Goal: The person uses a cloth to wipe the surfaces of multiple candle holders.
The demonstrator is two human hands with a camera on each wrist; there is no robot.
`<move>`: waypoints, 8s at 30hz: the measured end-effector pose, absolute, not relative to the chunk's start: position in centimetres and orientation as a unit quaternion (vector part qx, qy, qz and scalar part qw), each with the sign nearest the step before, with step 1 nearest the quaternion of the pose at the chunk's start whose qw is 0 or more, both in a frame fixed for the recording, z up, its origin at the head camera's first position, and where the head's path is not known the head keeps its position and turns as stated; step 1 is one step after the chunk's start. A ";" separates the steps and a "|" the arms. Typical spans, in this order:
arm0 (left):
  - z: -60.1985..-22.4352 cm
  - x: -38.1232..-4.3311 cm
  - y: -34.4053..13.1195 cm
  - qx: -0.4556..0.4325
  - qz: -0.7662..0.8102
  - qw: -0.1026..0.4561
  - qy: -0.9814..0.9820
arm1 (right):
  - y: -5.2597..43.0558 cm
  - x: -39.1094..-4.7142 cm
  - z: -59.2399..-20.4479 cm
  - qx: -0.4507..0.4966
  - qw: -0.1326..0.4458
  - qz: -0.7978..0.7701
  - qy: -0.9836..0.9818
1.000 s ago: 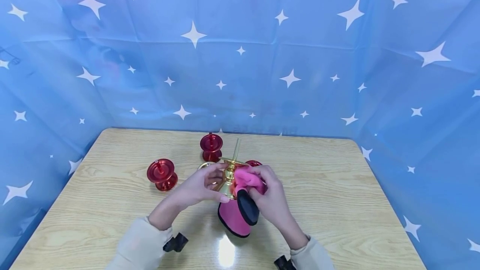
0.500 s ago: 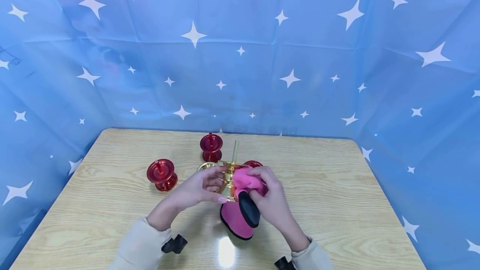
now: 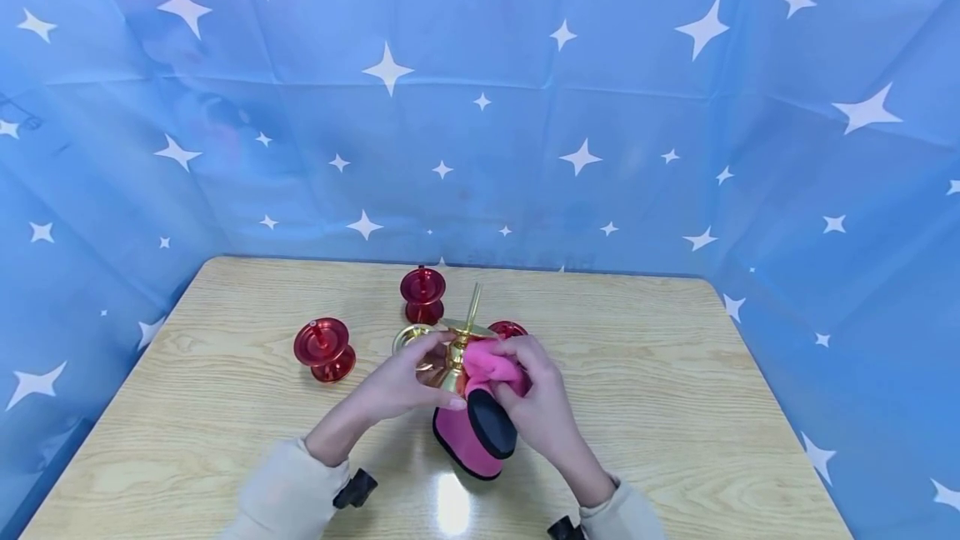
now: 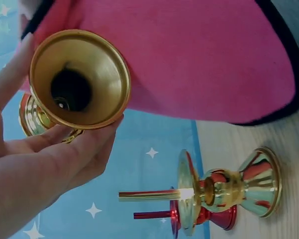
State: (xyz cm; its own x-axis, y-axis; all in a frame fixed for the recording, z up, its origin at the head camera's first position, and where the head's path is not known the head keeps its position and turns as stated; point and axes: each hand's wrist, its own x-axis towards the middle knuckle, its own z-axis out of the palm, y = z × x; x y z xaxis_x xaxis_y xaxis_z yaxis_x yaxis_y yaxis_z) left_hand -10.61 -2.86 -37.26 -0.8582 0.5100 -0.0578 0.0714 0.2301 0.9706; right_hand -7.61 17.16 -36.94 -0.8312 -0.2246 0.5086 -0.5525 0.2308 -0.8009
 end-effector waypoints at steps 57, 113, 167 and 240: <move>-37.7 -10.9 -3.5 0.217 0.620 0.199 0.728 | 16.6 -6.8 -36.0 0.286 0.203 0.464 -0.813; -37.0 -10.7 -4.2 0.226 0.646 0.213 0.698 | 18.1 -6.9 -38.6 0.301 0.162 0.556 -0.758; -43.7 -9.6 -11.1 0.189 0.588 0.293 0.730 | 26.9 -7.9 -38.1 0.117 0.141 0.466 -0.865; -31.0 -13.8 -5.3 0.161 0.649 0.274 0.692 | 16.6 -10.6 -31.7 0.220 0.158 0.435 -0.858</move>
State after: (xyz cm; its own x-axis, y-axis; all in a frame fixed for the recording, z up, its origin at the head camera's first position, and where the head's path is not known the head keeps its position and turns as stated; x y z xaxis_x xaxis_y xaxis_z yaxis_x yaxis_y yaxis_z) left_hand -13.79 -5.31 -31.04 -0.7981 0.5779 -0.1705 -0.1331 0.1069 0.9853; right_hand -10.62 16.59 -31.66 -0.8528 -0.2407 0.4634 -0.5161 0.5238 -0.6778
